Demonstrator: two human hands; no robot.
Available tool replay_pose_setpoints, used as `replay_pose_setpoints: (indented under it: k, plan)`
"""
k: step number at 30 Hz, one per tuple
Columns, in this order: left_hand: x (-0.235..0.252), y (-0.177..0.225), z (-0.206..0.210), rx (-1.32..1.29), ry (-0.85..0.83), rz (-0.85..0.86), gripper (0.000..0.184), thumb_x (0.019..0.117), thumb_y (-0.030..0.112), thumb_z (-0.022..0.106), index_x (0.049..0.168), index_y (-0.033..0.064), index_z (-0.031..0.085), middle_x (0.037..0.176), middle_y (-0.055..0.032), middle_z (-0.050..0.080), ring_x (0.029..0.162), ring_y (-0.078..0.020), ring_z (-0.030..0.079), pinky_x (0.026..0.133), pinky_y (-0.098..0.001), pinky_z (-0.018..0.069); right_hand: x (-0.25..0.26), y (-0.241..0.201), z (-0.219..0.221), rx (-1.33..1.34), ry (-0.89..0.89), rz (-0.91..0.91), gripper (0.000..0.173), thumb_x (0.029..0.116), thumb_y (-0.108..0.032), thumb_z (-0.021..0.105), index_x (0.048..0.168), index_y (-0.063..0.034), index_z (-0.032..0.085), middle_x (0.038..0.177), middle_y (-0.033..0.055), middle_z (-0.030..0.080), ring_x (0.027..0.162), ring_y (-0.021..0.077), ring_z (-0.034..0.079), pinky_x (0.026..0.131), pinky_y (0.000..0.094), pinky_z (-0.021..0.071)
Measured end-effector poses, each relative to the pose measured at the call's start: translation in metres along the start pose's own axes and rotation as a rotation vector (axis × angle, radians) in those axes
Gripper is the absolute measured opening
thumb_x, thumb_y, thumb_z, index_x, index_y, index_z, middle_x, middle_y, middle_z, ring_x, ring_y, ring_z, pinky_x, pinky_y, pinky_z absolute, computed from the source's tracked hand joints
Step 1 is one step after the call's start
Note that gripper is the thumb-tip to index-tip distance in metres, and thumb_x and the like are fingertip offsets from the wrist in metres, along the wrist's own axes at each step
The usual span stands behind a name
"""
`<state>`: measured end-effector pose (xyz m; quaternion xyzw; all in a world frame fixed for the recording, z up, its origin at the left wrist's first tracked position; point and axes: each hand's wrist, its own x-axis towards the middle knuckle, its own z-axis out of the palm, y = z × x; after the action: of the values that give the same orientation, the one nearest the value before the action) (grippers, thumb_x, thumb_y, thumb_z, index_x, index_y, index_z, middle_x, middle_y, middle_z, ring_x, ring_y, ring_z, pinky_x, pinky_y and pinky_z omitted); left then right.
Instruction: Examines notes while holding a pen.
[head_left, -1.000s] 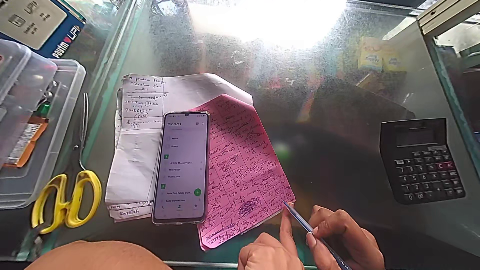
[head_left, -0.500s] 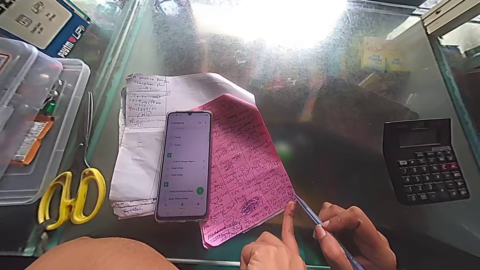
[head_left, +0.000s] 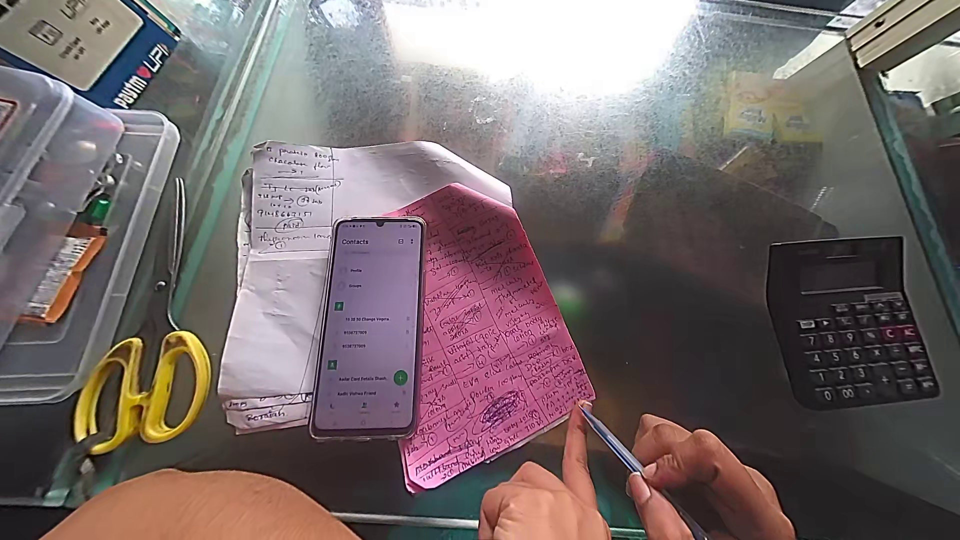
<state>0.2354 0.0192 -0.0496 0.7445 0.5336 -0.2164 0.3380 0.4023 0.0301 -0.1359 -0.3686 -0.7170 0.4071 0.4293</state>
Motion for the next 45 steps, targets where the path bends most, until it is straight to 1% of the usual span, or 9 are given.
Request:
replay_pose_setpoints:
  k: [2, 11, 13, 21, 26, 31, 35, 40, 45]
  plan:
    - [-0.001, 0.001, 0.003, 0.047, 0.055, -0.012, 0.055, 0.1018, -0.002, 0.039, 0.157, -0.0002, 0.034, 0.067, -0.0142, 0.062, 0.057, -0.0268, 0.064, 0.052, -0.0327, 0.0463, 0.0, 0.0, 0.0, -0.007, -0.002, -0.004, 0.01, 0.0933, -0.016, 0.063, 0.092, -0.0097, 0.055, 0.077, -0.0002, 0.058, 0.071, -0.0009, 0.058, 0.063, 0.0094, 0.0457]
    - [-0.001, 0.001, 0.0, 0.033, 0.033, -0.008, 0.055, 0.102, -0.002, 0.039, 0.157, -0.0009, 0.033, 0.069, -0.0152, 0.063, 0.058, -0.0274, 0.065, 0.053, -0.0335, 0.0474, 0.001, 0.0, 0.001, -0.017, 0.004, 0.0, 0.009, 0.0921, -0.015, 0.063, 0.092, -0.0093, 0.055, 0.076, 0.0001, 0.058, 0.071, -0.0007, 0.059, 0.064, 0.0093, 0.046]
    - [-0.001, 0.001, 0.003, 0.043, 0.068, -0.012, 0.055, 0.1016, -0.002, 0.04, 0.156, 0.0, 0.036, 0.067, -0.0138, 0.062, 0.056, -0.0261, 0.064, 0.051, -0.0326, 0.0465, 0.001, 0.0, 0.001, -0.026, 0.007, -0.001, 0.009, 0.0927, -0.015, 0.062, 0.092, -0.0096, 0.055, 0.077, -0.0003, 0.058, 0.071, -0.001, 0.058, 0.065, 0.0091, 0.0459]
    - [-0.002, 0.001, 0.002, 0.047, 0.056, -0.002, 0.055, 0.1013, -0.002, 0.04, 0.156, -0.0015, 0.034, 0.068, -0.0148, 0.063, 0.057, -0.0272, 0.064, 0.052, -0.033, 0.047, 0.001, 0.001, 0.001, -0.018, 0.008, -0.007, 0.009, 0.0931, -0.015, 0.062, 0.092, -0.0096, 0.055, 0.077, -0.0004, 0.058, 0.071, -0.001, 0.058, 0.064, 0.009, 0.0457]
    - [-0.002, 0.0, 0.0, 0.057, 0.024, 0.007, 0.056, 0.102, -0.003, 0.038, 0.158, -0.0019, 0.03, 0.067, -0.0144, 0.062, 0.057, -0.0263, 0.063, 0.052, -0.0322, 0.0462, 0.001, 0.001, 0.001, -0.025, 0.008, -0.006, 0.01, 0.0941, -0.016, 0.062, 0.093, -0.0099, 0.055, 0.077, -0.0008, 0.058, 0.071, -0.0016, 0.058, 0.064, 0.0089, 0.0458]
    - [-0.001, 0.001, -0.001, 0.048, 0.014, 0.0, 0.056, 0.1022, -0.003, 0.038, 0.158, -0.0012, 0.03, 0.068, -0.0151, 0.062, 0.059, -0.0272, 0.064, 0.053, -0.0329, 0.0466, 0.0, 0.001, 0.001, -0.021, 0.017, 0.003, 0.009, 0.0937, -0.016, 0.062, 0.093, -0.0104, 0.055, 0.078, -0.0014, 0.058, 0.072, -0.0018, 0.059, 0.065, 0.009, 0.0463]
    - [-0.002, 0.001, 0.004, 0.069, 0.076, -0.006, 0.055, 0.1017, -0.001, 0.04, 0.156, -0.0004, 0.035, 0.066, -0.013, 0.061, 0.056, -0.0252, 0.063, 0.051, -0.0312, 0.045, 0.0, 0.001, 0.0, -0.016, 0.013, 0.005, 0.009, 0.093, -0.016, 0.062, 0.093, -0.0103, 0.055, 0.077, -0.0011, 0.058, 0.071, -0.0016, 0.058, 0.064, 0.0091, 0.0462]
    - [-0.005, 0.004, 0.012, 0.107, 0.116, -0.008, 0.055, 0.1007, -0.002, 0.041, 0.156, -0.0014, 0.035, 0.064, -0.0114, 0.058, 0.053, -0.023, 0.061, 0.05, -0.0298, 0.043, 0.0, 0.0, 0.0, -0.009, 0.004, -0.006, 0.01, 0.0928, -0.015, 0.063, 0.091, -0.0094, 0.055, 0.077, -0.0003, 0.058, 0.07, -0.0009, 0.058, 0.063, 0.0094, 0.0459]
    - [-0.005, 0.005, 0.017, 0.17, 0.161, -0.002, 0.053, 0.0998, -0.002, 0.042, 0.153, -0.0029, 0.041, 0.061, -0.0101, 0.057, 0.05, -0.0219, 0.059, 0.047, -0.028, 0.0404, 0.001, 0.0, 0.0, 0.016, -0.028, -0.032, 0.01, 0.0921, -0.013, 0.063, 0.089, -0.0083, 0.054, 0.074, 0.0019, 0.055, 0.067, 0.0019, 0.055, 0.061, 0.0112, 0.0433]
